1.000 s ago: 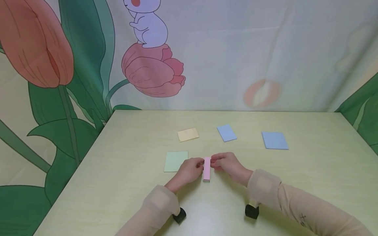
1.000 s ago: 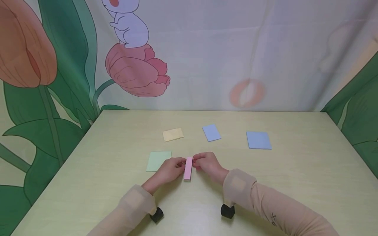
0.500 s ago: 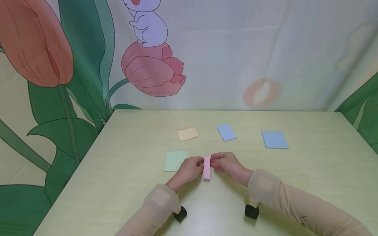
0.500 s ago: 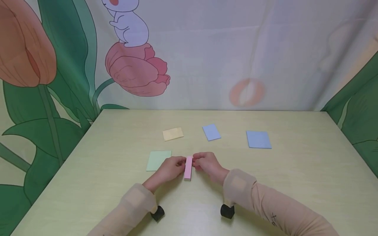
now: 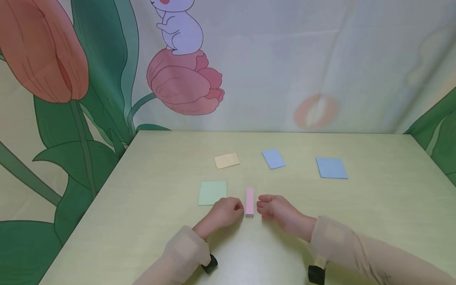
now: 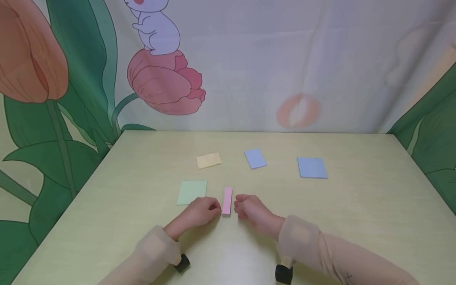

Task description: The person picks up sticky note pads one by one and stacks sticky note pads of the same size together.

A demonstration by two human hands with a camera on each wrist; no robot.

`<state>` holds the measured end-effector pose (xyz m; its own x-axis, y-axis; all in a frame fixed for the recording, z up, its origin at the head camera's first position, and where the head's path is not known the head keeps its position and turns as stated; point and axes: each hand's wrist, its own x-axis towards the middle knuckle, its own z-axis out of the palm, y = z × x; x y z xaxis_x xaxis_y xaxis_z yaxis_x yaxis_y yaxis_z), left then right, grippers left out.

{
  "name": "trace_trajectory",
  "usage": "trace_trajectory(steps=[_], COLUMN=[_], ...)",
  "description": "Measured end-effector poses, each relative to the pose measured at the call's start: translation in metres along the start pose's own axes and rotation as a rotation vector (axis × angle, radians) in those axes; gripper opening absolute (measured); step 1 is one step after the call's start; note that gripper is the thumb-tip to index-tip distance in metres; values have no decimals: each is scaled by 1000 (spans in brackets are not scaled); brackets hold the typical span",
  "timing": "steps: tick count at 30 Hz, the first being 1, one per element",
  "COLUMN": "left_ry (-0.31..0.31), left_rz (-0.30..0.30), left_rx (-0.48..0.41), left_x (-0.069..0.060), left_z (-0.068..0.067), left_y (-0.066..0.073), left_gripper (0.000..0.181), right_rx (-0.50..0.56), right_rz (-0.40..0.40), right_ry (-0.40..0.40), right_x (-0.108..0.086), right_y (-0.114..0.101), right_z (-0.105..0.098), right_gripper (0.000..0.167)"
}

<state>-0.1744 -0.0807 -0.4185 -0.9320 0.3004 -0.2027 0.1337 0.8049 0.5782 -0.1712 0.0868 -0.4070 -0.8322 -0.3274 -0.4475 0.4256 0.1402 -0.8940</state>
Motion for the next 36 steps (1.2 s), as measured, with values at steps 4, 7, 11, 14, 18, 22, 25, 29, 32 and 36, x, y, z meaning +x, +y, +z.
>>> trace_trajectory(steps=[4,7,11,14,18,22,25,29,32,36], left_ry=[2,13,4,-3,0,2,2,20,55,83], left_rz=[38,50,49,48,50,47,45,42,48,54], left_rx=[32,41,35,31,35,32,27,17,-3,-64], left_x=[-3,-3,-4,-5,-6,-6,-4,0,5,13], left_z=[1,1,2,2,2,2,3,2,1,1], left_y=[0,0,1,2,3,3,3,2,1,0], left_gripper=[12,12,12,11,10,10,10,14,21,31], right_rx=[71,104,119,120,126,134,127,99,69,55], right_rz=[0,8,18,21,22,19,16,8,2,8], right_ry=[-63,-92,-98,-102,-105,-103,-104,-80,-52,-22], right_x=[-9,-13,-14,-15,-15,-15,-15,-10,-3,6], right_y=[2,3,3,4,3,3,2,1,-2,-6], right_z=[4,8,9,9,9,9,9,7,4,1], right_gripper=[55,56,54,52,51,51,51,51,51,49])
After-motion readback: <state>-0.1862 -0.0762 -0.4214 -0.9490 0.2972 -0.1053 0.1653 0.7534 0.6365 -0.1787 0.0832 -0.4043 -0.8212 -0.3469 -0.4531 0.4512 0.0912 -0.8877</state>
